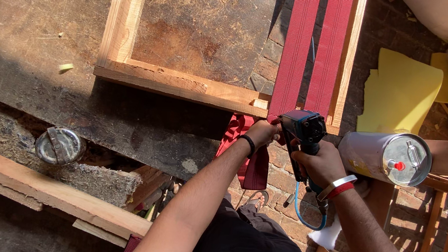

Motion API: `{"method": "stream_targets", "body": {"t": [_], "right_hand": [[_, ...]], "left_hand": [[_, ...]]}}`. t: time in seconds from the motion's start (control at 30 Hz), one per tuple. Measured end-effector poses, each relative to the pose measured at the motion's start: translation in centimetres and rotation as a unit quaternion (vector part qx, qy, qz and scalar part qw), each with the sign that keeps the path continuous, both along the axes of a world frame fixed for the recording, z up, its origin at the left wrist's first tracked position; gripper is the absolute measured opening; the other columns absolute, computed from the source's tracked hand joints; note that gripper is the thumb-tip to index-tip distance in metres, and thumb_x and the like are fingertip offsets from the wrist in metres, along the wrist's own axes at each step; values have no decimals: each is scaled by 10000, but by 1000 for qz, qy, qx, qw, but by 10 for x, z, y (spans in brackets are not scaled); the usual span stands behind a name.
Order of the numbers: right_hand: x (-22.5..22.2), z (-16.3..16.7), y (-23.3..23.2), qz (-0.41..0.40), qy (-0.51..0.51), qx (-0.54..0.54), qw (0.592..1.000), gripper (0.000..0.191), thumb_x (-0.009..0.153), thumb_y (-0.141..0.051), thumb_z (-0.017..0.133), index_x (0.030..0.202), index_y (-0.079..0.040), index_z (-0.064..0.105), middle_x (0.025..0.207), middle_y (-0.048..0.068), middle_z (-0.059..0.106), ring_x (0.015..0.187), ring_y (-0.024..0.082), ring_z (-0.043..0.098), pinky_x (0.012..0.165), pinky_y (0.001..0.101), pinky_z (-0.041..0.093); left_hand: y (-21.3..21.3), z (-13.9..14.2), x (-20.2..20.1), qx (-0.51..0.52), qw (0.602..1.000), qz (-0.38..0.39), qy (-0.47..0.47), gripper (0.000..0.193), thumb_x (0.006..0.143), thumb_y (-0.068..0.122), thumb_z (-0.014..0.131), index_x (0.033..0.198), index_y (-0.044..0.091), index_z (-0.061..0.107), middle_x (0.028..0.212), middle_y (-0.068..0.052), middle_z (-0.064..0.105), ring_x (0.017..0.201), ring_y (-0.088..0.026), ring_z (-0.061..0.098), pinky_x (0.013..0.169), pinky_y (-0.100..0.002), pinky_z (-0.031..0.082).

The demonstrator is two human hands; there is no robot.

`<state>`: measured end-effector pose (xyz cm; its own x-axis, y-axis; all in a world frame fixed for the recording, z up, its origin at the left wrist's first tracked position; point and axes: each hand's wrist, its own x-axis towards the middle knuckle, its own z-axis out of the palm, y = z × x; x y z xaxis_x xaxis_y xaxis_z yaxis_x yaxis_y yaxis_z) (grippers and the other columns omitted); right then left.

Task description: The person unrolls a red webbing strap from a roll and lays it across a wooden frame. They use a pneumatic staple gun to secure the strap to the frame, repeating the process to attach multiple parallel straps.

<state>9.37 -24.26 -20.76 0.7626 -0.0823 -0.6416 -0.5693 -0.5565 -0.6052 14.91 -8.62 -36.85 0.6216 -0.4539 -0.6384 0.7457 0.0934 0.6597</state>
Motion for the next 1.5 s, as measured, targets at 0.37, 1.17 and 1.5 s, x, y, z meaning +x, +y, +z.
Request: {"method": "stream_targets", "body": {"t": [0.37, 1.17, 1.5], "right_hand": [[7, 10, -78, -54, -61, 39, 996, 234, 843, -144, 782, 935, -3, 620, 639, 81, 594, 523, 168, 560, 491, 353, 435], [320, 35, -174, 369, -222, -57, 901, 879, 752, -225, 855, 1542, -258, 470, 1188, 169, 715, 1094, 332, 706, 896, 421, 545], [347, -46, 15, 489, -438, -78, 750, 705, 855, -311, 816, 1502, -201, 559, 1091, 141, 681, 982, 372, 667, 721, 513, 542]], "left_hand": [[2, 28, -7, 6, 996, 87, -12, 358, 929, 323, 753, 863, -28, 722, 793, -103, 740, 675, -174, 702, 700, -319, 556], [-88, 97, 161, 688, 639, -93, -331, 972, 894, 766, 389, 1623, 147, 219, 1694, -134, 75, 1556, -302, 41, 1222, -545, 18], [-48, 91, 43, 691, 689, -55, -213, 618, 1011, 639, 471, 1537, 315, 447, 1766, -114, 98, 1623, -300, 61, 1289, -550, 42]]}}
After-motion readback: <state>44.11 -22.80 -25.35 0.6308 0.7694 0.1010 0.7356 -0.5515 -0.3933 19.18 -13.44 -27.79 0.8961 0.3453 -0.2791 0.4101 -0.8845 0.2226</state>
